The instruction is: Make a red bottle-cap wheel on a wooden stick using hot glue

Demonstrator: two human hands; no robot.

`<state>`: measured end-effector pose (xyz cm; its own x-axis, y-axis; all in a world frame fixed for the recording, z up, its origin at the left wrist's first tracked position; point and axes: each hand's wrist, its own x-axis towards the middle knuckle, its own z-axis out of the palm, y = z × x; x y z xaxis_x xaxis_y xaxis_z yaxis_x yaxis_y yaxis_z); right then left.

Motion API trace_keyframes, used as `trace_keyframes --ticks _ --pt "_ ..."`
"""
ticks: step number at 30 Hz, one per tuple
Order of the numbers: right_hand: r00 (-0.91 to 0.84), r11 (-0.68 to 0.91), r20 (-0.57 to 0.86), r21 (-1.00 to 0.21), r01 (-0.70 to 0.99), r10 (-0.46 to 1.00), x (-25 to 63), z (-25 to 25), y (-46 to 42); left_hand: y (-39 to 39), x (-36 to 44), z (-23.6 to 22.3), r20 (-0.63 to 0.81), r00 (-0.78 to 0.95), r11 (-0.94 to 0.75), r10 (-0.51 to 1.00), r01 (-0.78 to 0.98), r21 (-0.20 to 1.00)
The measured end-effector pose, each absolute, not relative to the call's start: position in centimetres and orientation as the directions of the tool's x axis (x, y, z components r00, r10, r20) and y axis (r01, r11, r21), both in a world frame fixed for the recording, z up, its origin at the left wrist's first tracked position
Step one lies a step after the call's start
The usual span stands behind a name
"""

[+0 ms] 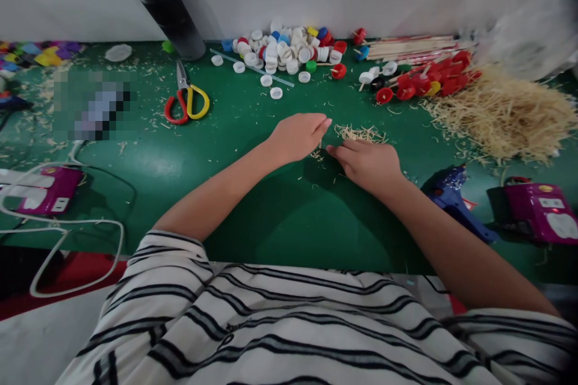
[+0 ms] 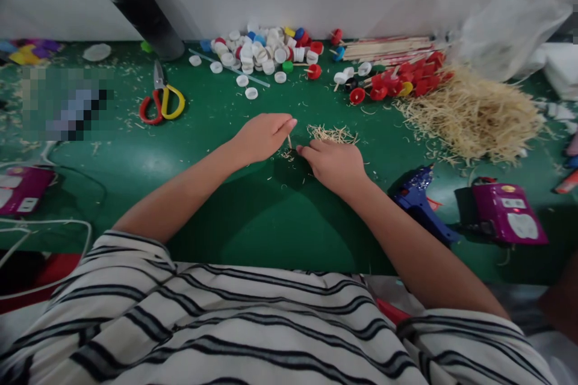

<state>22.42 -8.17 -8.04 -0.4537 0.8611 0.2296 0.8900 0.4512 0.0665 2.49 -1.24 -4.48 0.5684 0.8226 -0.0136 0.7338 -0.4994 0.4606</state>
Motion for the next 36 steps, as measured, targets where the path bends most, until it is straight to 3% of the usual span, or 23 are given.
trace_keyframes --ticks 7,13,22,36 --pt "-0.466 0.468 0.171 0.031 0.883 0.868 24.2 -7.5 -8.7 -1.2 2.3 -4.6 -0.014 0.567 -0.513 0.823 0.755 0.409" --pt "-0.423 0.439 0.221 -0.028 0.898 0.879 24.6 -7.7 -9.0 -1.4 2.5 -4.6 0.001 0.584 -0.538 0.812 0.746 0.393" --pt "-0.481 0.493 0.329 0.054 0.869 0.812 24.4 -8.5 -8.0 -1.6 3.0 -4.8 0.009 0.627 -0.594 0.779 0.733 0.330" --pt "-0.495 0.506 0.221 0.011 0.863 0.840 25.1 -9.1 -8.5 -1.1 5.0 -3.8 -0.053 0.623 -0.571 0.780 0.745 0.345"
